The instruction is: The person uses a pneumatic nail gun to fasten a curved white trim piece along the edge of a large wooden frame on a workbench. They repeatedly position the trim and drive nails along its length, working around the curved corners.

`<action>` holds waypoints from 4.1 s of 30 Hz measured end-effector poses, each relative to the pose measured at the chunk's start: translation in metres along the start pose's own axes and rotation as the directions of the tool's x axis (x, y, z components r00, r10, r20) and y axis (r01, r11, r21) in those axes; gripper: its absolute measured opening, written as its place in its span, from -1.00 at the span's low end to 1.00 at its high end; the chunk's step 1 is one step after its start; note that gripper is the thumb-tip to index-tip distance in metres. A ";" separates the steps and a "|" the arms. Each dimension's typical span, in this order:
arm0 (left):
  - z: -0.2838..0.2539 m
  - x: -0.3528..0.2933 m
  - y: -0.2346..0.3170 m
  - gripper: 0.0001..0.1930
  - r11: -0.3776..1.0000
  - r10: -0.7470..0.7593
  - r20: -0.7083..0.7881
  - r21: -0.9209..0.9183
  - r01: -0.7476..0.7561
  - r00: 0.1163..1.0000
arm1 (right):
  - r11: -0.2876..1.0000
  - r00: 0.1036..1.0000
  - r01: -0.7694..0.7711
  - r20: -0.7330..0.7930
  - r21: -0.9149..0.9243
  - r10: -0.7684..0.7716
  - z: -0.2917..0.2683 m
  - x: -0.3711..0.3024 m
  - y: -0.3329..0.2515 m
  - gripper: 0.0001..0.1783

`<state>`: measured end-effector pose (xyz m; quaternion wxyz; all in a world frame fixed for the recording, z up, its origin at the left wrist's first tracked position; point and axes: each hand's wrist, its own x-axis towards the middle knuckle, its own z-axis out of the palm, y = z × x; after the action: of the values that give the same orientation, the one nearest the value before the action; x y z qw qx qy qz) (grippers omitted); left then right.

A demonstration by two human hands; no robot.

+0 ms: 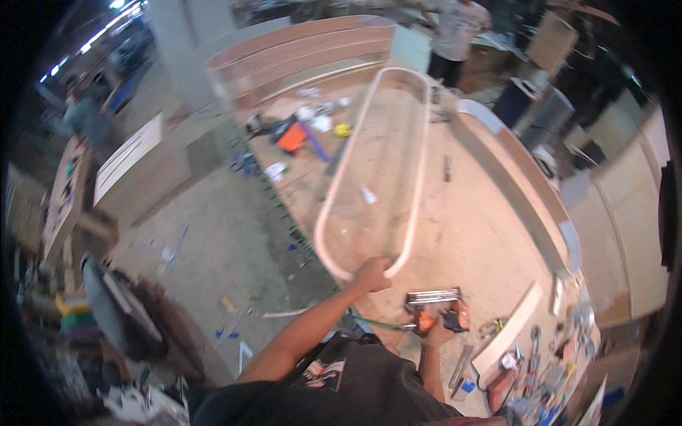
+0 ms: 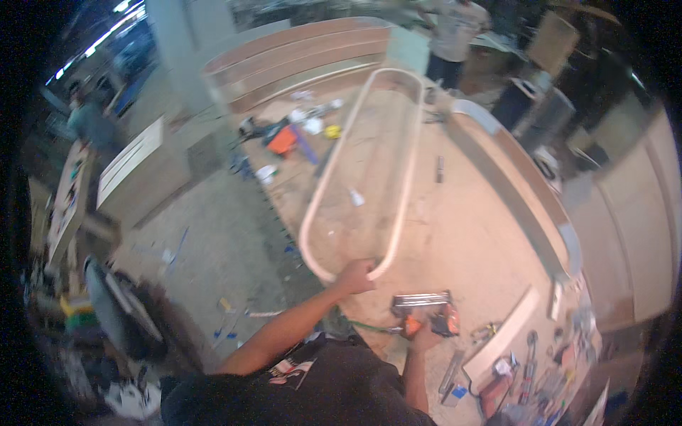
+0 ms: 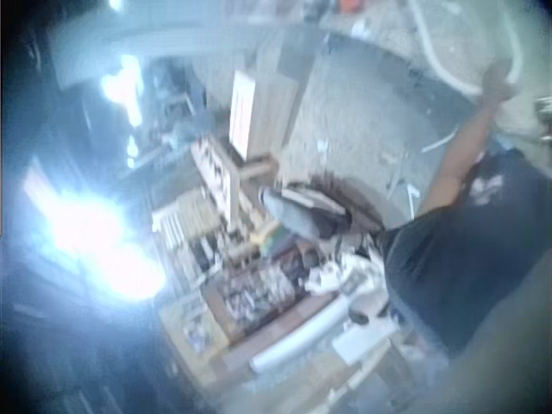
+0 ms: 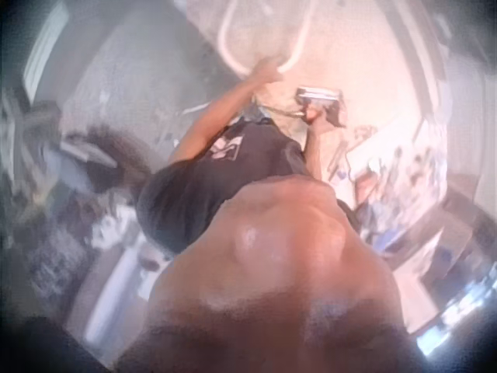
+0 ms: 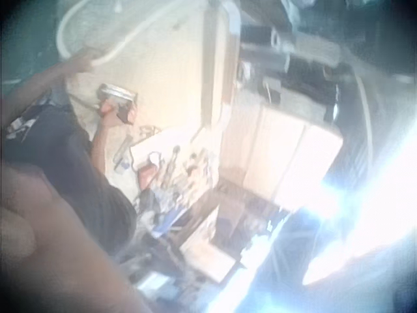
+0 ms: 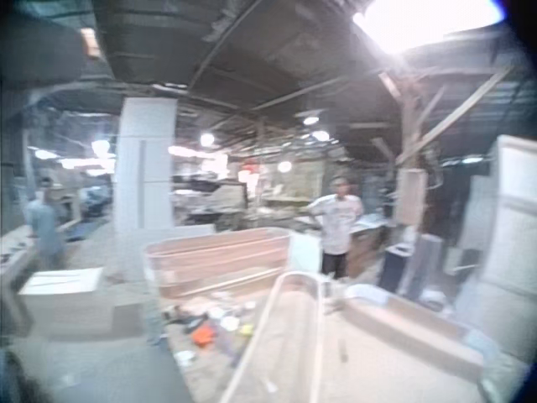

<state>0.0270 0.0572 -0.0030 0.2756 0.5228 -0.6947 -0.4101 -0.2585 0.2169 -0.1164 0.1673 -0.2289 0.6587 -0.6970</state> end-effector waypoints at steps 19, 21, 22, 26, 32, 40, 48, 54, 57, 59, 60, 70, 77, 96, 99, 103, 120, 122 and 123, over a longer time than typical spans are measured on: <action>-0.003 0.000 -0.017 -0.63 0.999 0.014 -0.010 0.044 -0.013 1.000 | 0.948 0.960 -0.233 -0.103 0.216 0.259 0.001 -0.012 -0.008 -0.58; 0.001 0.000 -0.015 -0.63 0.999 0.010 -0.010 0.051 -0.010 1.000 | 0.906 0.902 -0.367 -0.157 0.211 0.402 -0.001 -0.014 -0.018 -0.58; 0.003 -0.001 -0.015 -0.63 0.998 0.016 0.004 0.055 -0.016 1.000 | 0.880 0.865 -0.422 -0.195 0.216 0.462 -0.003 -0.013 -0.023 -0.58; 0.000 0.005 -0.019 -0.64 0.998 0.041 0.008 0.051 -0.041 0.999 | 0.892 0.866 -0.409 -0.225 0.192 0.446 0.011 -0.013 -0.040 -0.62; 0.003 0.002 -0.029 -0.62 0.999 0.049 -0.009 0.005 -0.049 0.999 | 0.812 0.801 -0.520 -0.178 0.264 0.571 0.015 -0.026 -0.081 -0.62; -0.005 0.000 -0.015 -0.62 0.997 0.038 -0.014 0.072 -0.037 0.999 | 0.890 0.901 -0.387 -0.104 0.242 0.421 -0.007 -0.024 -0.033 -0.59; -0.005 0.000 -0.014 -0.63 0.999 0.027 0.015 0.032 -0.028 1.000 | 0.917 0.924 -0.344 -0.101 0.200 0.368 -0.014 -0.021 -0.017 -0.53; -0.003 -0.005 -0.011 -0.62 1.000 0.015 -0.012 0.012 -0.015 1.000 | 0.864 0.868 -0.433 -0.139 0.257 0.476 -0.007 -0.018 -0.034 -0.67; -0.007 -0.011 -0.003 -0.63 0.994 0.110 -0.038 0.025 -0.109 0.993 | 0.821 0.855 -0.426 -0.128 0.381 0.503 -0.001 -0.015 -0.036 -0.74; -0.007 -0.014 -0.011 -0.64 0.973 0.182 -0.054 0.154 -0.171 0.982 | 0.797 0.844 -0.440 -0.111 0.415 0.524 0.001 -0.018 -0.042 -0.75; -0.007 -0.012 -0.017 -0.64 0.956 0.215 -0.056 0.215 -0.198 0.975 | 0.779 0.818 -0.470 -0.127 0.415 0.561 0.006 -0.015 -0.045 -0.83; -0.028 -0.051 -0.016 -0.59 0.845 0.090 0.008 0.529 -0.081 0.996 | 0.728 0.816 -0.502 -0.022 0.467 0.577 -0.003 -0.014 -0.068 -0.82; -0.018 -0.035 -0.011 -0.64 0.880 0.087 0.030 0.467 -0.091 0.996 | 0.985 0.994 -0.064 -0.074 0.158 0.077 -0.009 -0.001 -0.072 -0.49; -0.032 -0.039 -0.016 -0.67 0.876 0.165 0.027 0.456 -0.159 0.986 | 0.949 0.957 -0.080 0.244 -0.305 0.159 -0.029 -0.075 -0.193 -0.44; -0.033 -0.033 -0.014 -0.64 0.869 0.150 0.032 0.472 -0.148 0.988 | 0.880 0.936 0.040 0.327 -0.473 0.134 -0.030 -0.067 -0.236 -0.32; -0.019 -0.068 -0.034 -0.60 0.844 0.150 0.010 0.520 -0.134 0.989 | 0.811 0.896 0.043 0.381 -0.583 0.227 -0.033 -0.087 -0.271 -0.28; -0.006 0.010 0.023 -0.65 0.914 0.072 -0.083 0.404 -0.032 0.994 | 0.773 0.802 -0.078 0.422 -0.629 0.424 -0.017 -0.085 -0.275 -0.12; 0.002 0.021 0.027 -0.67 0.923 0.049 -0.096 0.385 -0.008 0.994 | 0.794 0.815 -0.100 0.408 -0.599 0.411 -0.022 -0.087 -0.276 -0.12; 0.005 0.026 0.028 -0.67 0.922 0.032 -0.089 0.387 0.005 0.996 | 0.786 0.821 -0.094 0.399 -0.612 0.408 -0.025 -0.086 -0.274 -0.13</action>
<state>0.0014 0.0375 0.0175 0.2022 0.5807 -0.7518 -0.2382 -0.1813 0.3049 0.1468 0.3549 -0.3509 0.7915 -0.3527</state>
